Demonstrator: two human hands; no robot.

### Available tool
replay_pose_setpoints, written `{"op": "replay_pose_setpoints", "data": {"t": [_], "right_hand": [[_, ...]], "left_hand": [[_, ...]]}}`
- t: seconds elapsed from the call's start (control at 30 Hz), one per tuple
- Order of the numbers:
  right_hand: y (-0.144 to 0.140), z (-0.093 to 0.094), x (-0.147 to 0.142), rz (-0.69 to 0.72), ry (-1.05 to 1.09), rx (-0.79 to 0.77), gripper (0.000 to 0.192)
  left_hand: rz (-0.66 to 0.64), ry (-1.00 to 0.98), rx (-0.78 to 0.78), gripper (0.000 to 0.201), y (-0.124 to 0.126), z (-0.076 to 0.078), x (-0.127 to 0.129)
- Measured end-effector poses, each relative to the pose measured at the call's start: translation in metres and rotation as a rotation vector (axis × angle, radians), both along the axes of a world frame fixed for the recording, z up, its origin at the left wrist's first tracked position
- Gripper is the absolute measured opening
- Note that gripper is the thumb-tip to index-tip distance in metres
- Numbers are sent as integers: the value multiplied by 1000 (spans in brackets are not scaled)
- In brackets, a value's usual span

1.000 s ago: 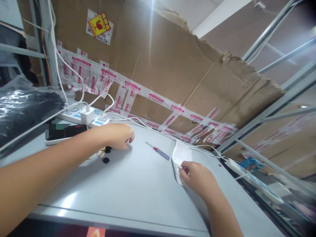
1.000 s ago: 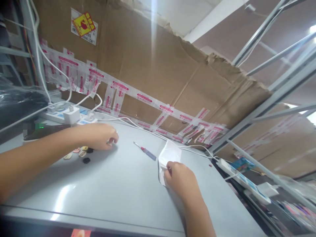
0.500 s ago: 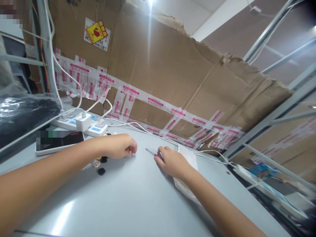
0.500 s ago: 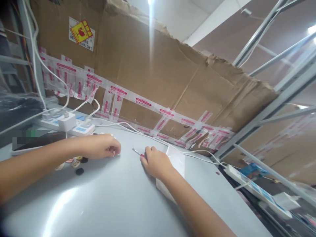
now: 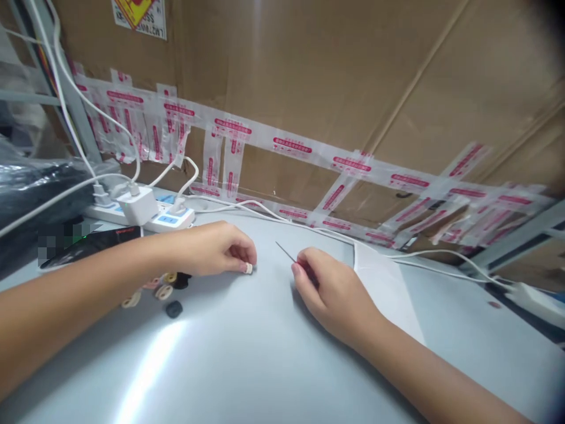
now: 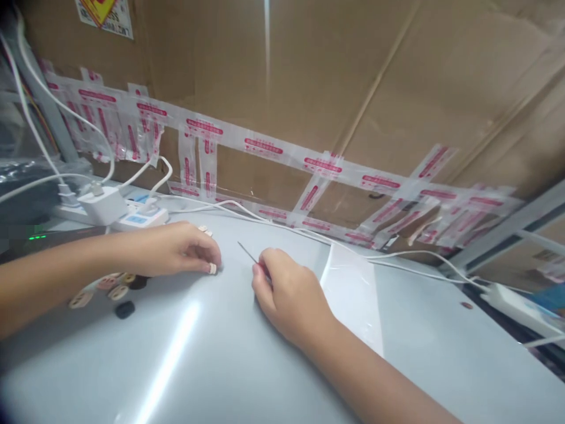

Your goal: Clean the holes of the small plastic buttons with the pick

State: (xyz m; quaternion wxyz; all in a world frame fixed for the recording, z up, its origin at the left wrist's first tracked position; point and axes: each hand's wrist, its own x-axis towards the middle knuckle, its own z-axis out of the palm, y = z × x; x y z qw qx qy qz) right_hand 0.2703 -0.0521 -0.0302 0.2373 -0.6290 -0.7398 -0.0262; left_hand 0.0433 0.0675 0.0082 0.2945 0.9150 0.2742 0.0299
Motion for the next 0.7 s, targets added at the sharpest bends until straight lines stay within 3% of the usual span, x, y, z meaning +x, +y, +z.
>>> {"op": "replay_pose_setpoints", "data": {"t": [0.2,0.37,0.53,0.7], "right_hand": [[-7,-1,-7,22,122,-63,11],[-9,-6,-7,122,105,-36,13],[-9,-8,-6,159,87,16,19],[-7,-12,-2,171,92,72,24]], "left_hand": [[15,-47,-64,20,5,-13,2],[103,-162,-316,24,8,-21,5],[179,-223,-525,26,3,-21,9],[222,-230,-556,25,-1,-17,11]]}}
